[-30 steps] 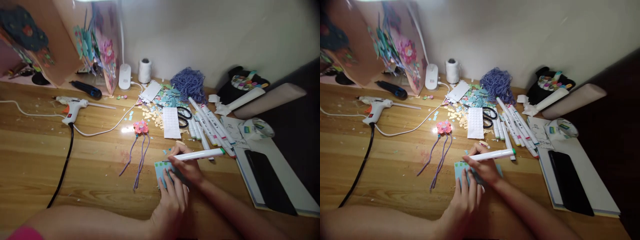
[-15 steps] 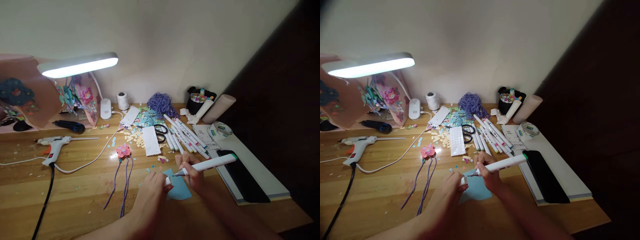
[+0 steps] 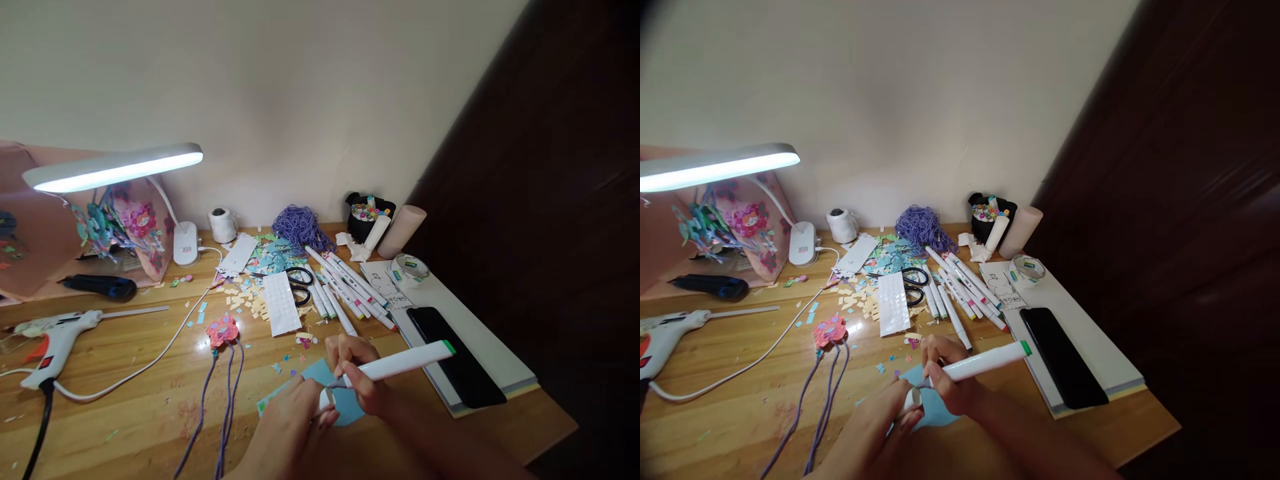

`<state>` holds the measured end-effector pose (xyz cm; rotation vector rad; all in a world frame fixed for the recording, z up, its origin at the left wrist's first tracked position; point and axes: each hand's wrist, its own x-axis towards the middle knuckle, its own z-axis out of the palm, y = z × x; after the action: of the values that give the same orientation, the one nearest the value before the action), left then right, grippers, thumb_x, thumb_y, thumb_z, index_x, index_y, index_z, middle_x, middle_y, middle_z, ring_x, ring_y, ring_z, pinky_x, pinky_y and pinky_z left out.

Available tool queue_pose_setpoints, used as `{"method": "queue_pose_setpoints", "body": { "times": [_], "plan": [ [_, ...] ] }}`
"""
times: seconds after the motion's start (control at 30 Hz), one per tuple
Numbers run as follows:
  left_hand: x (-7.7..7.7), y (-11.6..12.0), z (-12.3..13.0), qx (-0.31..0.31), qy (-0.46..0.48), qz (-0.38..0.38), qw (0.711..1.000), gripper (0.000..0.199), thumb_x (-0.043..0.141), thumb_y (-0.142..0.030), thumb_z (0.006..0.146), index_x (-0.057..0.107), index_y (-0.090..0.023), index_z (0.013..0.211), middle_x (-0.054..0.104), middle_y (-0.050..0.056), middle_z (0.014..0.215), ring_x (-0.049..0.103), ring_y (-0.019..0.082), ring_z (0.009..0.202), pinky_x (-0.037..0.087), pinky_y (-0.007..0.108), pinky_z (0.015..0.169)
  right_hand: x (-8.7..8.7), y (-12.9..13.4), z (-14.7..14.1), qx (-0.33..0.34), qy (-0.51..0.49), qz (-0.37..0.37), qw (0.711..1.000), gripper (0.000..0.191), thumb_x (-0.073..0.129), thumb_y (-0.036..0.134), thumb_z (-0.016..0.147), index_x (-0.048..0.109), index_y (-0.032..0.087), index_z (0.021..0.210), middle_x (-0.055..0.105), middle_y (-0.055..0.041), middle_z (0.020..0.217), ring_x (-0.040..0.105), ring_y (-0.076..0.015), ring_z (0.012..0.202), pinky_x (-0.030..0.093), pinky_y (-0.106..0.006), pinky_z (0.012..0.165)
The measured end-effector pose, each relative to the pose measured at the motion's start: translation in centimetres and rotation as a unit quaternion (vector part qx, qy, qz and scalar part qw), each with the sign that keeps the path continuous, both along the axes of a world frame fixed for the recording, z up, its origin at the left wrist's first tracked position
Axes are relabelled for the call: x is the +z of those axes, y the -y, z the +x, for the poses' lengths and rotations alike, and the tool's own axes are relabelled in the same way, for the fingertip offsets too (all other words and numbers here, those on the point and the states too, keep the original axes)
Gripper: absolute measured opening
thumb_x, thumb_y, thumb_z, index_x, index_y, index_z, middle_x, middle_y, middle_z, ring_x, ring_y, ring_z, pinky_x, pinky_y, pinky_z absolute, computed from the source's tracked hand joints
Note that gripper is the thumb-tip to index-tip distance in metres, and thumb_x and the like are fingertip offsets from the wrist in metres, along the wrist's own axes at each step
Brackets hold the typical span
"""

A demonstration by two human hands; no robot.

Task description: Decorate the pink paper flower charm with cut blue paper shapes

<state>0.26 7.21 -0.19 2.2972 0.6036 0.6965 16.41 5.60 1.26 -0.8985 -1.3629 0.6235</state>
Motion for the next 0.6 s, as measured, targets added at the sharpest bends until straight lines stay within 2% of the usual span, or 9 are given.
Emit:
{"method": "queue_pose_setpoints", "body": {
  "times": [0.1, 0.17, 0.33, 0.47, 0.6],
  "plan": [
    [-1.2, -0.2, 0.0, 0.005, 0.010, -0.011, 1.000, 0.045, 0.018, -0.045, 0.098, 0.051, -0.020, 0.079, 0.059, 0.003, 0.071, 0.054, 0.014, 0.062, 0.042, 0.022, 0.055, 0.0, -0.1, 0.1, 0.002, -0.010, 0.010, 1.000, 0.033, 0.044, 0.041, 0.086, 0.041, 0.023, 0.059, 0.034, 0.0041, 0.050, 0.033, -0.0132, 0.044, 0.026, -0.028, 0.046],
    [-1.3, -0.3, -0.2, -0.007, -0.016, -0.034, 0.999, 0.042, 0.021, -0.043, 0.098, 0.053, -0.020, 0.085, 0.061, 0.004, 0.077, 0.055, 0.015, 0.068, 0.044, 0.023, 0.061, -0.1, -0.2, 0.2, 0.006, -0.013, 0.014, 1.000, 0.033, 0.044, 0.041, 0.086, 0.041, 0.023, 0.058, 0.035, 0.0040, 0.050, 0.033, -0.0133, 0.044, 0.026, -0.028, 0.047],
    [0.1, -0.7, -0.4, -0.044, -0.080, -0.133, 0.987, 0.036, 0.028, -0.043, 0.096, 0.054, -0.019, 0.089, 0.062, 0.006, 0.084, 0.056, 0.016, 0.074, 0.045, 0.023, 0.067, -0.1, -0.3, 0.4, 0.015, -0.030, 0.005, 0.999, 0.036, 0.042, 0.043, 0.087, 0.039, 0.022, 0.058, 0.033, 0.0049, 0.051, 0.031, -0.0126, 0.045, 0.026, -0.027, 0.048],
    [1.1, -0.9, -0.2, -0.050, -0.080, -0.150, 0.984, 0.035, 0.029, -0.044, 0.094, 0.053, -0.019, 0.087, 0.061, 0.007, 0.084, 0.054, 0.018, 0.074, 0.043, 0.025, 0.067, 0.0, -0.2, -0.1, 0.055, -0.004, -0.046, 0.997, 0.035, 0.046, 0.046, 0.086, 0.044, 0.021, 0.061, 0.039, 0.0033, 0.057, 0.037, -0.0137, 0.052, 0.031, -0.028, 0.055],
    [2.0, -1.1, 0.0, -0.086, -0.086, -0.185, 0.975, 0.043, 0.024, -0.051, 0.093, 0.049, -0.018, 0.080, 0.057, 0.006, 0.078, 0.049, 0.017, 0.069, 0.039, 0.026, 0.064, 0.3, -0.2, -0.7, 0.106, 0.022, -0.099, 0.989, 0.028, 0.045, 0.051, 0.081, 0.053, 0.024, 0.082, 0.049, -0.0024, 0.077, 0.048, -0.0207, 0.072, 0.039, -0.035, 0.068]
  ]
}}
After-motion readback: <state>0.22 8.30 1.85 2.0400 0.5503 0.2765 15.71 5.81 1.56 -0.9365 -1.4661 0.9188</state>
